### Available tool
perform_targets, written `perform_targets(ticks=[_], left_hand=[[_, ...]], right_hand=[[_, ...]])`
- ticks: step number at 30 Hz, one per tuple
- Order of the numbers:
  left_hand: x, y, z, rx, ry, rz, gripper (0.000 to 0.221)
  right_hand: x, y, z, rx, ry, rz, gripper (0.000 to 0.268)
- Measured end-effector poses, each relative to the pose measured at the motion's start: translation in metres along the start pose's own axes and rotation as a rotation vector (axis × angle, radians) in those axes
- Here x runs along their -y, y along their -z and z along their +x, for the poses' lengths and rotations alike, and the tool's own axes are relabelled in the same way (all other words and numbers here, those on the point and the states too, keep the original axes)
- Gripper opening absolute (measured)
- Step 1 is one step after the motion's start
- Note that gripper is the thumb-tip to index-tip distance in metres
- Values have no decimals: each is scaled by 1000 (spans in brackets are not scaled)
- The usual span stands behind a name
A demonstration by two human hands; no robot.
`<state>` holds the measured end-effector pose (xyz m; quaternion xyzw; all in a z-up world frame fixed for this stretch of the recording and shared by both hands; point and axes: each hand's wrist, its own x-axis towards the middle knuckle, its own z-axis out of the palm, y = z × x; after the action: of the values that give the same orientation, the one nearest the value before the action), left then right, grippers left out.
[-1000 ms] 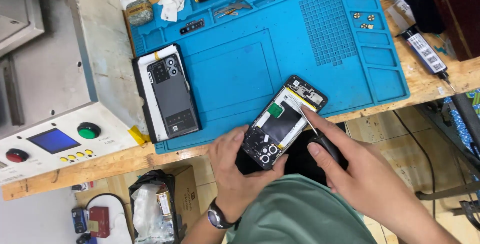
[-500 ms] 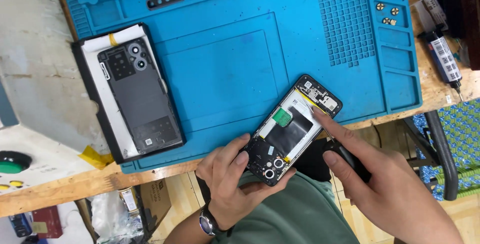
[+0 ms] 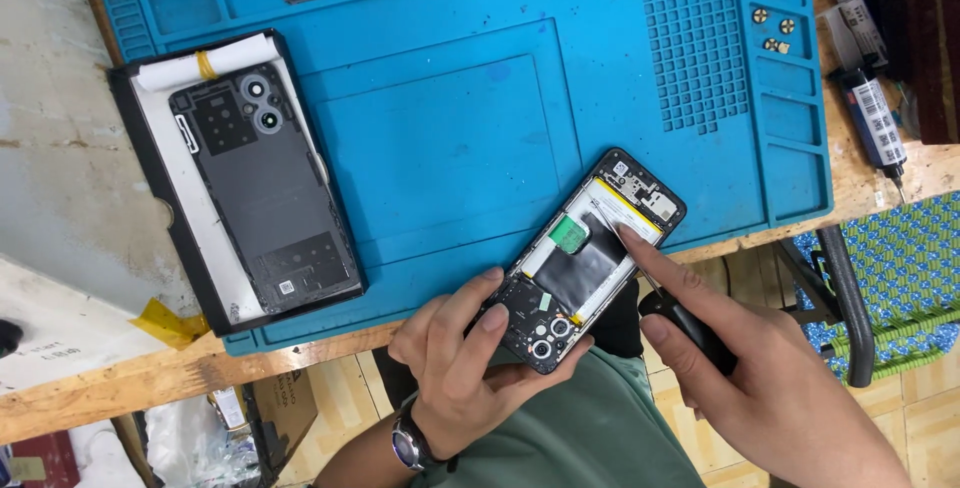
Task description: Repairing a smartphone by carefully prying internal components and disconnecting cables using a specialized tool
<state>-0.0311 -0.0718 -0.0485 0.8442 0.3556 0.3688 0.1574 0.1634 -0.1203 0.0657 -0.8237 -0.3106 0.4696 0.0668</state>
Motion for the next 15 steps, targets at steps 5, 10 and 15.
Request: perform_targets(ticks=[5, 10, 15], left_hand=[[0, -1, 1, -15, -7, 4, 92], [0, 0, 3, -12, -12, 11, 90], [0, 0, 0, 2, -4, -2, 90]], right_hand=[[2, 2, 0, 38, -79, -31, 67], [3, 3, 0, 51, -89, 18, 66], [0, 3, 1, 33, -64, -49, 66]])
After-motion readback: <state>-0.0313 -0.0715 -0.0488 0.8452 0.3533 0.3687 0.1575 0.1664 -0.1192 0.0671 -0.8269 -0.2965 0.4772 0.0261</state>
